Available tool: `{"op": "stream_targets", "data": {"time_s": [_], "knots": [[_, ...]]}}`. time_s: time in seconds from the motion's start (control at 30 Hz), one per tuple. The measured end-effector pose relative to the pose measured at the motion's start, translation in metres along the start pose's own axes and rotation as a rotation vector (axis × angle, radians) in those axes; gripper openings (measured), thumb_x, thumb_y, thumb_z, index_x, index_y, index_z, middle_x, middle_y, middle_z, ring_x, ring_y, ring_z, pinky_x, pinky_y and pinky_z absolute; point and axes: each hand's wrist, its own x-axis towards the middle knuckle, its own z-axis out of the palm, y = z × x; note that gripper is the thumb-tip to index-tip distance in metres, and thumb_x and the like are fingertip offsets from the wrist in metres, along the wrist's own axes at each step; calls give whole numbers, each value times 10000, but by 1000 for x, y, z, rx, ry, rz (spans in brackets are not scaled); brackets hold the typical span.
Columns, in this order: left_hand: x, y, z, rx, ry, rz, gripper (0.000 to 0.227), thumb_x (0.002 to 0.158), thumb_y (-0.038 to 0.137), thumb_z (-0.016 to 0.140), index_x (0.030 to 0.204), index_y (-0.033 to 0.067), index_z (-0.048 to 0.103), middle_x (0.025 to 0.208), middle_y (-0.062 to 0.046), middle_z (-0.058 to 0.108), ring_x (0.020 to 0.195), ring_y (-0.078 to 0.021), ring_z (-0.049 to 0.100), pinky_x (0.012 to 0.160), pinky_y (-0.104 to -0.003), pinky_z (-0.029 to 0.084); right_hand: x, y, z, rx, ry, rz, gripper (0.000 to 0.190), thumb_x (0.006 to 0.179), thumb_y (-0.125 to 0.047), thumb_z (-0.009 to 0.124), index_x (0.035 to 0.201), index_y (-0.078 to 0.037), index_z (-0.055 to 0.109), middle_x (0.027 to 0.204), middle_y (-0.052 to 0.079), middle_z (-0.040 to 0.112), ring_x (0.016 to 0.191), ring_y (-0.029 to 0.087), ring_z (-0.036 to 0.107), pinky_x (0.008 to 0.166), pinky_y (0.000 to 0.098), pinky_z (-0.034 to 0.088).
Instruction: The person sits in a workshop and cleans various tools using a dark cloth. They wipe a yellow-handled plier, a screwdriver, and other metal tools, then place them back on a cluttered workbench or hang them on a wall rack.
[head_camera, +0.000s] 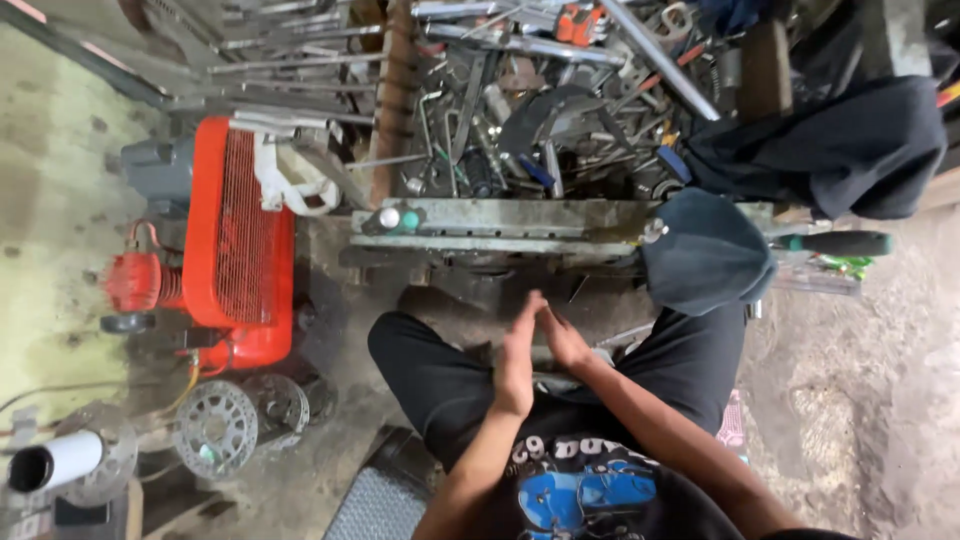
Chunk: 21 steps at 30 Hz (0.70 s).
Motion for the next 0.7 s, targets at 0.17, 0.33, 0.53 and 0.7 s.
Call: {"op": "stream_targets", "data": {"time_s": [0.17,0.33,0.53,0.7], "knots": [[17,-71,-57,1106,-146,406,705,1104,567,231,1476,95,600,1659,-230,392,1574,-408,279,1280,-517,157,-25,-109,22,1134,136,435,636,1063,-447,354,1611,-125,346,1548,115,454,1426,299,385,1152,394,348],[40,-115,-129,943,241,-210,604,1069,511,413,1373,24,601,1415,-227,590,1335,-385,533,1107,-405,396,-75,-215,-60,839,73,65,532,1101,-374,433,1415,38,554,1377,203,646,1204,346,662,1078,489,489],[39,-58,-41,514,-90,-368,523,986,464,567,1238,25,696,1195,-130,759,1134,-219,706,980,-322,511,-110,-259,-128,-15,615,-60,323,1026,-100,640,1330,8,616,1215,138,713,1043,177,641,898,326,514],[54,-39,63,451,-172,-240,481,985,403,662,1272,16,670,1207,-113,737,1092,-189,694,941,-318,539,-109,-305,-144,-646,821,-213,323,997,-99,743,1292,-5,654,1276,149,679,1112,232,668,961,329,539]]}}
